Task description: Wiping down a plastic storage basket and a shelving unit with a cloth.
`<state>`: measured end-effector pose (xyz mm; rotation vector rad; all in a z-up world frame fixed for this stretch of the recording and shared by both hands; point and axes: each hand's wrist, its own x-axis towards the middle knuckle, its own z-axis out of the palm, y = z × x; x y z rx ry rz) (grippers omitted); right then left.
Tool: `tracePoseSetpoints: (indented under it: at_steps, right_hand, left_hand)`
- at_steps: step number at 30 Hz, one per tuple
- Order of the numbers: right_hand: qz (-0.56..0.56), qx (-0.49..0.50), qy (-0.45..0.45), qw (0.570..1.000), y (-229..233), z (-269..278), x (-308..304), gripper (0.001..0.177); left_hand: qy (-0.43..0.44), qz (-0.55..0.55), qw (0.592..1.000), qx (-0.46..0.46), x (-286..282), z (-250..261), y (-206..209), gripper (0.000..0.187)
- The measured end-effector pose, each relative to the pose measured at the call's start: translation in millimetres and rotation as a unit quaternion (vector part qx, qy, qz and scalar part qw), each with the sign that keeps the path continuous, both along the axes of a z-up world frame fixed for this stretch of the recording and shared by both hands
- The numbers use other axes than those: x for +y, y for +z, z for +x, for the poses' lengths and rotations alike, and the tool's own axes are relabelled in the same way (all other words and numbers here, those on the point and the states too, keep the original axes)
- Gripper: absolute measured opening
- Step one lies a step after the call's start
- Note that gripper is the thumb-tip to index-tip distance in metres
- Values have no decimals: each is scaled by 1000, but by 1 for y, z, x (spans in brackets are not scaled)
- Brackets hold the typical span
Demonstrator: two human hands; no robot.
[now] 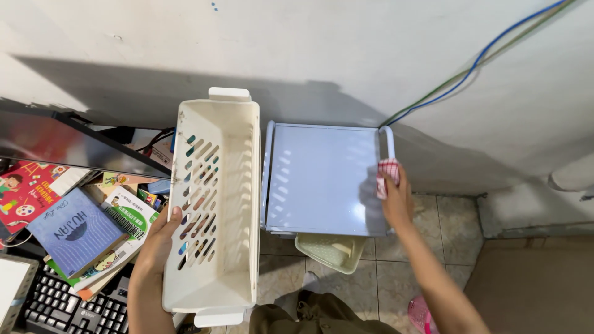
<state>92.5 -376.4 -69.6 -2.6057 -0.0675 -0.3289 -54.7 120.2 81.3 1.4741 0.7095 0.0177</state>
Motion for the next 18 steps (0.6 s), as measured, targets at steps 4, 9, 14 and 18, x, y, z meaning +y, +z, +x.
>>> tracePoseSetpoints:
  at_steps: [4,9,14,18]
  right_hand:
    - [-43,-20,20,999,-20,84,-5,54]
    - [-135,-15,30,990,-57,175,-16,45]
    - [-184,45,40,981,-48,194,-11,41]
    - [-157,33,57,985,-35,163,-15,48]
  left_hand:
    - [24,-7,999,30,-8,2,15,56]
    - [33,-38,998,37,-4,-2,13,55]
    - [2,3,1000,31,0,-5,8,54]
    - [50,-57,996,52,-6,-4,12,54]
